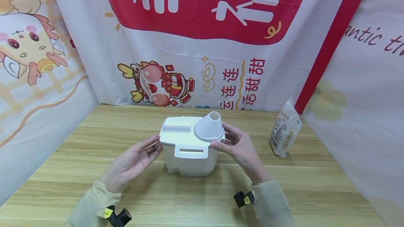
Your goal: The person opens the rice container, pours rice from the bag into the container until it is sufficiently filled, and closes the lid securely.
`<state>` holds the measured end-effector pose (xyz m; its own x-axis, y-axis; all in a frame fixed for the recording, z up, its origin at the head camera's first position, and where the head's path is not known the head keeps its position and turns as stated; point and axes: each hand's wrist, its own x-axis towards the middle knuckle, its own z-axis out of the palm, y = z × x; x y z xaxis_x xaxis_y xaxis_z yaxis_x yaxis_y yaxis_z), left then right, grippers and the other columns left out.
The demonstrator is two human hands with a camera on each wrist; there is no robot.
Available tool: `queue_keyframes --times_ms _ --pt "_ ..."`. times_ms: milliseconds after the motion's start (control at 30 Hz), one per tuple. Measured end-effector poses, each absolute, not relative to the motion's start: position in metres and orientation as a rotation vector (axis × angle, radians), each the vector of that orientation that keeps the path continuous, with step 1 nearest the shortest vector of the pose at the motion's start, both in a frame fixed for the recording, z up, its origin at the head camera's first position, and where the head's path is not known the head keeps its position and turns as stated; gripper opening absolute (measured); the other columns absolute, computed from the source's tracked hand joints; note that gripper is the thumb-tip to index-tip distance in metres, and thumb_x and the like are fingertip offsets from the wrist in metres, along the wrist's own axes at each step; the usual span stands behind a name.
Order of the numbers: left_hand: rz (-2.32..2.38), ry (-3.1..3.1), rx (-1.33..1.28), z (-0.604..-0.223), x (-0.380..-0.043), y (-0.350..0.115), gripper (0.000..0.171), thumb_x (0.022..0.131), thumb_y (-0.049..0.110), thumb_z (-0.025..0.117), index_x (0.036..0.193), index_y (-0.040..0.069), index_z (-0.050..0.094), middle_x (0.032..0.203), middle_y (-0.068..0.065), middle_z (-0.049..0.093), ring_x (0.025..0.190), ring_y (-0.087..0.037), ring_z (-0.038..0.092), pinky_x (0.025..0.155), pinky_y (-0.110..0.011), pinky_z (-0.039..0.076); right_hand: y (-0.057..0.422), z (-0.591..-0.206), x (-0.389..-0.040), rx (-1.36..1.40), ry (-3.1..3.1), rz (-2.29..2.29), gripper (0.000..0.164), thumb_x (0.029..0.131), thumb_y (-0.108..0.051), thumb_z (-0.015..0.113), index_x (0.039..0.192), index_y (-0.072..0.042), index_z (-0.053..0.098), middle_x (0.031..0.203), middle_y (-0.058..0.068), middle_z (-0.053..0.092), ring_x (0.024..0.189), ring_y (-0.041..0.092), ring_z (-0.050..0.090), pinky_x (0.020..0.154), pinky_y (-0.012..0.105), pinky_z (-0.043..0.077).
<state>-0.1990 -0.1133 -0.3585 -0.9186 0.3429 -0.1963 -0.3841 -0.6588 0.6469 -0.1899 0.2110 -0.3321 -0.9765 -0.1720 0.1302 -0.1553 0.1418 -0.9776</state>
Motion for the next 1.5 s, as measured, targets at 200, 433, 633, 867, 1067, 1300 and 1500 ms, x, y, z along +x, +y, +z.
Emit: queue_keyframes --times_ms 200,433,633,867,1067,1300,1500 --pt "2.570 0.968 -0.120 -0.3588 -0.1989 -0.1111 0.030 0.097 0.013 0.063 0.123 0.002 0.052 0.118 -0.012 0.056 0.106 -0.020 0.057 0.106 -0.030 0.041 0.2112 -0.3324 -0.1897 -0.337 2.363 -2.008 0.073 0.079 -0.025 0.084 0.144 -0.020 0.050 0.142 0.000 0.053 0.127 0.020 0.051 0.102 0.035 0.045" --pt "2.581 0.896 -0.204 -0.3582 -0.2013 -0.1070 0.023 0.096 0.010 0.065 0.116 0.001 0.058 0.115 -0.012 0.058 0.101 -0.019 0.059 0.104 -0.028 0.042 0.2126 -0.3317 -0.1895 -0.316 2.377 -1.996 0.074 0.079 -0.026 0.084 0.144 -0.020 0.049 0.142 0.000 0.052 0.127 0.021 0.051 0.102 0.035 0.045" --pt "2.567 0.889 -0.253 -0.3566 -0.2008 -0.1074 0.030 0.093 0.009 0.069 0.120 0.001 0.058 0.119 -0.012 0.055 0.101 -0.017 0.059 0.104 -0.026 0.043 0.2115 -0.3320 -0.1906 -0.325 2.378 -1.990 0.073 0.079 -0.027 0.084 0.144 -0.021 0.050 0.141 -0.001 0.054 0.126 0.020 0.052 0.101 0.035 0.046" --pt "2.576 0.899 -0.259 -0.3581 -0.2005 -0.1091 0.027 0.093 0.010 0.069 0.117 0.002 0.059 0.116 -0.011 0.058 0.101 -0.017 0.060 0.103 -0.027 0.043 0.2103 -0.3342 -0.1921 -0.334 2.371 -1.983 0.071 0.079 -0.028 0.084 0.142 -0.022 0.052 0.140 -0.002 0.054 0.126 0.020 0.052 0.101 0.038 0.046" --pt "2.581 0.912 -0.212 -0.3581 -0.2024 -0.1099 0.025 0.096 0.014 0.066 0.117 0.004 0.057 0.113 -0.009 0.059 0.099 -0.017 0.060 0.103 -0.027 0.044 0.2108 -0.3327 -0.1936 -0.333 2.396 -1.974 0.073 0.078 -0.029 0.084 0.143 -0.023 0.051 0.141 -0.002 0.053 0.126 0.019 0.051 0.101 0.035 0.045" --pt "2.550 0.945 -0.213 -0.3559 -0.2034 -0.1091 0.038 0.093 0.012 0.069 0.126 0.003 0.052 0.121 -0.011 0.057 0.105 -0.018 0.059 0.104 -0.028 0.043 0.2130 -0.3328 -0.1920 -0.343 2.393 -1.982 0.073 0.079 -0.027 0.084 0.144 -0.020 0.050 0.142 -0.001 0.052 0.127 0.020 0.050 0.101 0.032 0.045" --pt "2.528 0.973 -0.219 -0.3547 -0.2037 -0.1094 0.046 0.092 0.012 0.071 0.131 0.003 0.049 0.123 -0.011 0.057 0.108 -0.018 0.058 0.104 -0.028 0.043 0.2136 -0.3345 -0.1917 -0.345 2.395 -1.988 0.072 0.080 -0.027 0.083 0.143 -0.021 0.051 0.142 -0.001 0.053 0.127 0.020 0.051 0.101 0.033 0.046"
